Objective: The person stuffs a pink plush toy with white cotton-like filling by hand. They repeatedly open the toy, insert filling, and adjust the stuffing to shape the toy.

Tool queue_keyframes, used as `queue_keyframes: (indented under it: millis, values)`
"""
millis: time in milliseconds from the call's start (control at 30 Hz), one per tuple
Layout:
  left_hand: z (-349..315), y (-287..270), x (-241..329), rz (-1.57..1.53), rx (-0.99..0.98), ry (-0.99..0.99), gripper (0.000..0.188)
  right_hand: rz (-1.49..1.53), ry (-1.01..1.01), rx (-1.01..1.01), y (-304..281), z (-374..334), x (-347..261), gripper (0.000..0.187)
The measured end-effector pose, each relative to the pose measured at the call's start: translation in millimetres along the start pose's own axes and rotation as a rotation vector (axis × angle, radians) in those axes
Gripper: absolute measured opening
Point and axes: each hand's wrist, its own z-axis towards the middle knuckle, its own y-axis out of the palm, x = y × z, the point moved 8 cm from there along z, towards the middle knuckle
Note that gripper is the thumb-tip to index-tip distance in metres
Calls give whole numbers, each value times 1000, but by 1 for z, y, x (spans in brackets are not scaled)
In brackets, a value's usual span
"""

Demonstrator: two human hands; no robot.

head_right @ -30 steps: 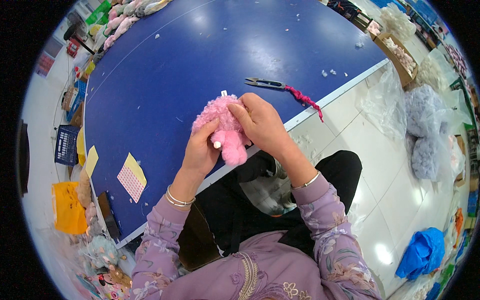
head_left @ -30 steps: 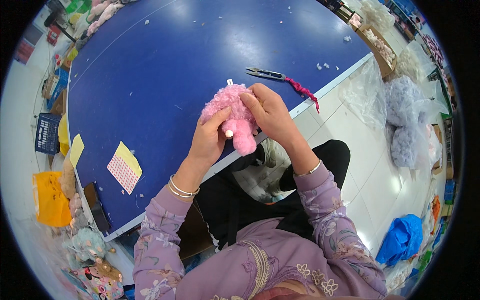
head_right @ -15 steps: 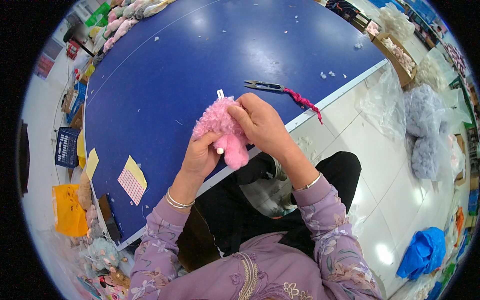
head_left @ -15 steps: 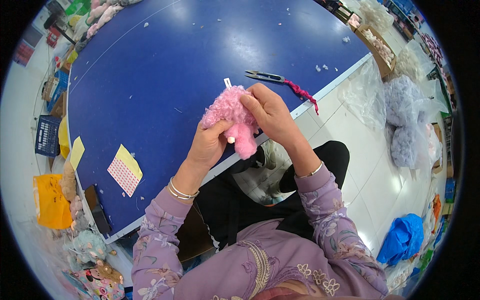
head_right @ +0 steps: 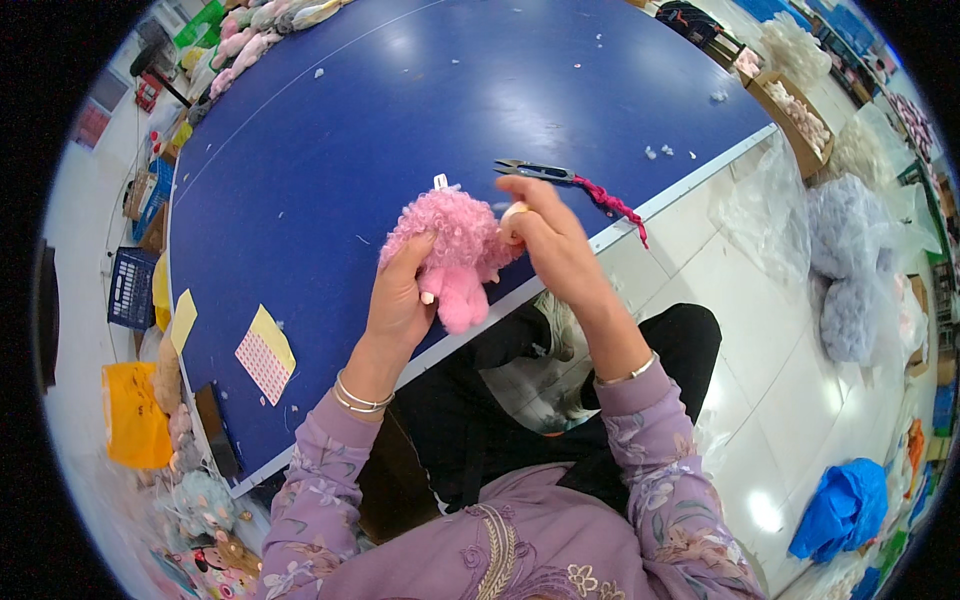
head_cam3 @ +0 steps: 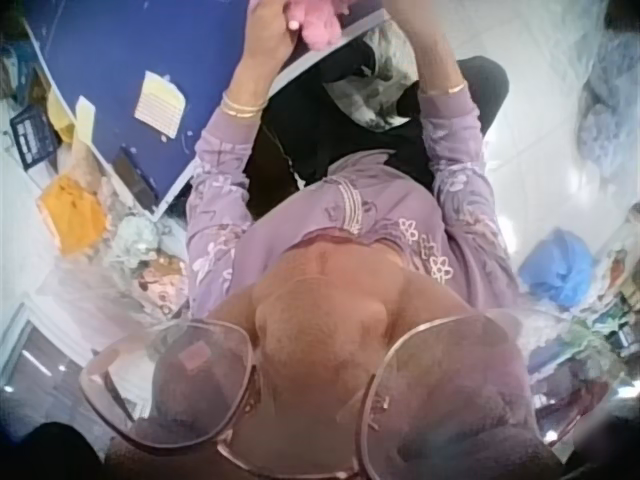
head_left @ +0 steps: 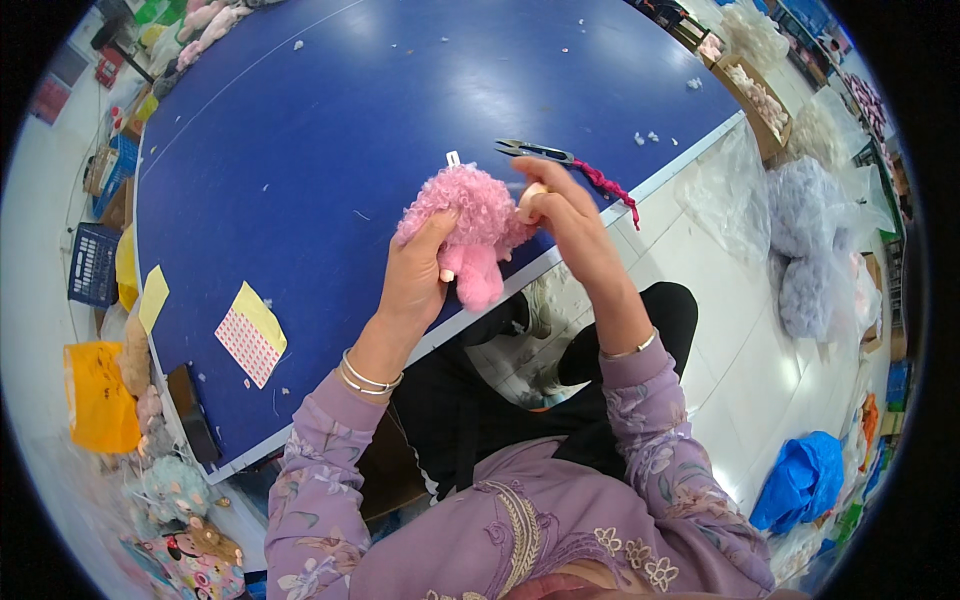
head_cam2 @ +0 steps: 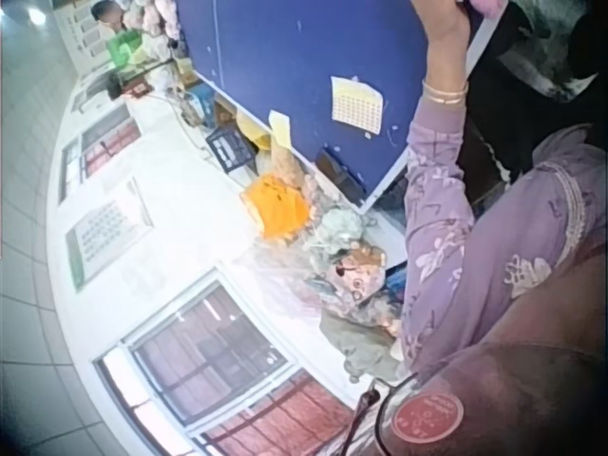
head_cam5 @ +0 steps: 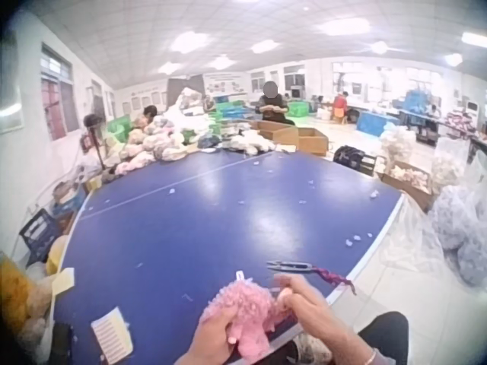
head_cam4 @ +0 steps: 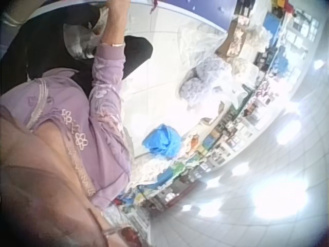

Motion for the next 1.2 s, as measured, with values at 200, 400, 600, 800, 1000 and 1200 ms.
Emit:
queue_keyframes:
  millis: [200,400,600,800,1000,1200]
  values:
    - [-7,-7,8,234,63,105,21,31,54,10,46,-20,-39,32]
    - [-8,-2,13,231,33,124,19,36,72,113,45,-15,-27,23]
    - [-12,5,17,290,30,176,21,-59,41,165,41,-19,-28,24]
    - [-9,4,17,337,-11,222,19,-63,-71,266,41,-21,-27,16]
    - [-9,2,15,378,-3,253,18,-247,-228,341,44,-26,-30,15]
    - [-10,5,15,340,-38,156,19,-223,-246,286,41,-22,-24,14]
